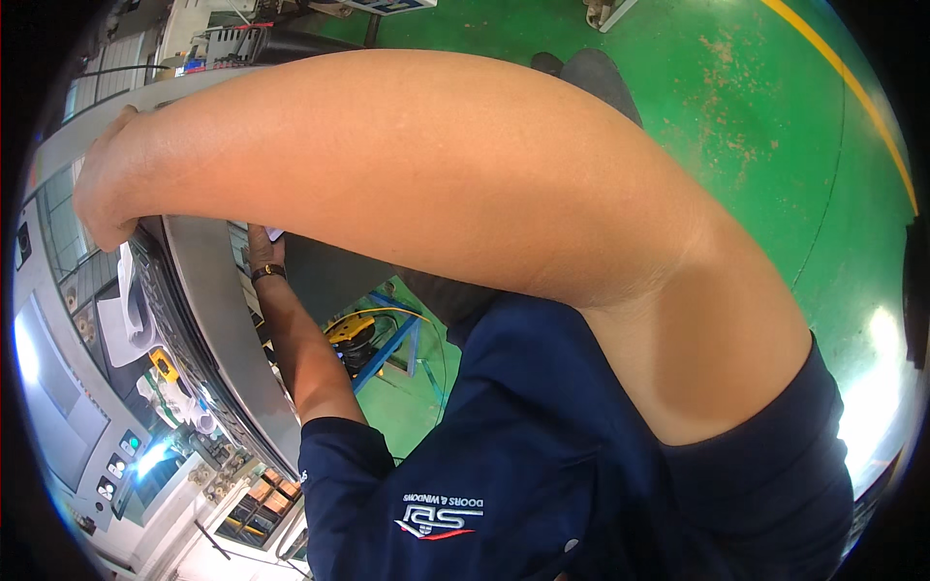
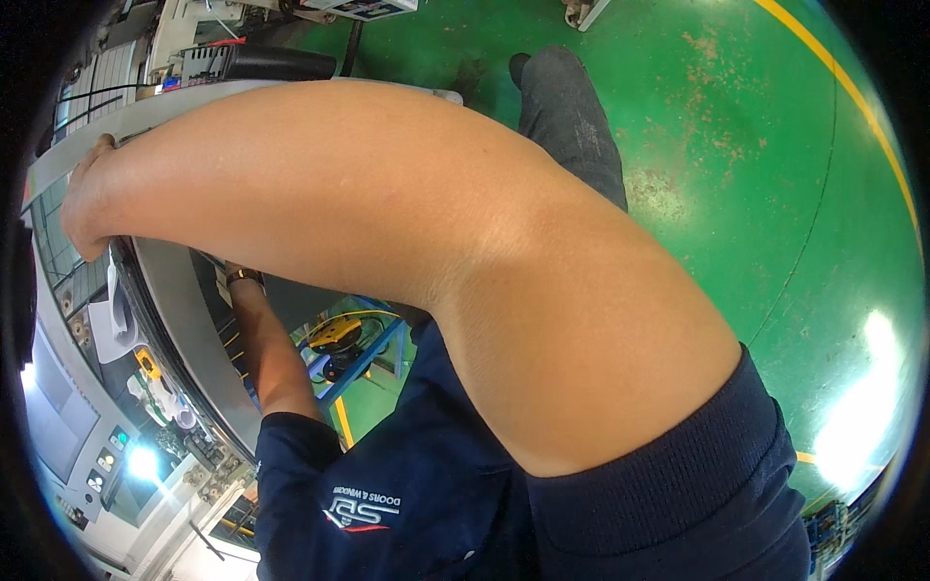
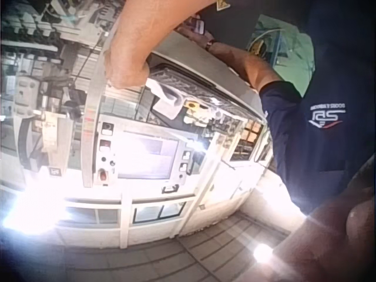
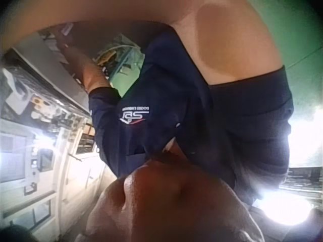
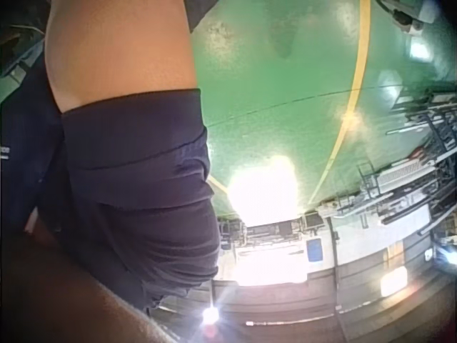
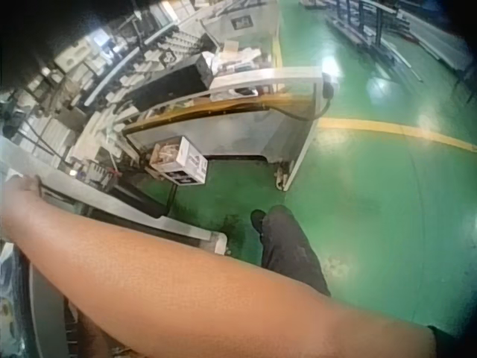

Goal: Operates an industrial fabrication machine by configuring a computer console and loading metal profiles.

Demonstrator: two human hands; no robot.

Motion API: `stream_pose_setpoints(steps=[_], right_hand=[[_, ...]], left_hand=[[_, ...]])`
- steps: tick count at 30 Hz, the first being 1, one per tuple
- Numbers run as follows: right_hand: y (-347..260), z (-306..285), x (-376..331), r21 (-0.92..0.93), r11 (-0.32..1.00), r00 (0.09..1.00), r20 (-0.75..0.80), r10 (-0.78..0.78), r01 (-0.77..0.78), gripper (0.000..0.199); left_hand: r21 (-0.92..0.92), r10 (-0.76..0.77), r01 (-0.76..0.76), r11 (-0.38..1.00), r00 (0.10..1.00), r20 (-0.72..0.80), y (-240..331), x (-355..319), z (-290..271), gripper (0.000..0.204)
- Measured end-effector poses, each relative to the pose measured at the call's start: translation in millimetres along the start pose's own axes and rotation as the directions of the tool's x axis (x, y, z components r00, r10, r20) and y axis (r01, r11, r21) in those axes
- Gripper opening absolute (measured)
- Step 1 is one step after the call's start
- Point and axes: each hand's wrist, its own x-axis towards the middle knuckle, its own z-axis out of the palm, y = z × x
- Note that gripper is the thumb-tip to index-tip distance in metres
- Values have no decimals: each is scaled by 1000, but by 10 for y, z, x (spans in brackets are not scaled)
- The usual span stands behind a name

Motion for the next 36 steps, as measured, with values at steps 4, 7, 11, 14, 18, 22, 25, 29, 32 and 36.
stream_pose_setpoints(steps=[4,7,11,14,18,22,25,29,32,36], right_hand=[[2,-6,2,3,1000,1000,0,4,-4,44],[-19,9,3,-32,999,1000,-9,29,-29,44],[-2,-5,6,-40,999,1000,1,10,-10,44],[-36,-12,-4,-16,1000,1000,14,8,-8,45],[0,12,21,-14,1000,1000,-5,18,-19,44],[-19,37,64,-32,999,999,-11,38,-38,43],[5,-8,141,27,1000,993,119,-6,2,58],[27,3,100,18,1000,988,151,7,-10,58],[-30,32,23,-58,998,999,44,17,-15,43],[-40,25,132,-14,1000,999,48,8,-8,51]], left_hand=[[-3,-18,18,1000,1000,-9,7,26,35,47],[14,-19,19,1000,1000,24,21,10,46,48],[-1,-26,26,1000,1000,-8,17,-8,96,48],[4,-29,29,1000,1000,-12,36,-28,33,48],[13,-10,10,1000,1000,-2,13,-23,83,49],[-18,-26,26,1000,1000,7,10,4,48,50],[3,-27,27,1000,1000,4,29,24,30,51],[-6,-8,8,1000,1000,28,-1,14,91,50],[-29,2,0,1000,999,36,-31,-35,12,48],[-7,-15,15,1000,999,32,-15,50,-86,47]])
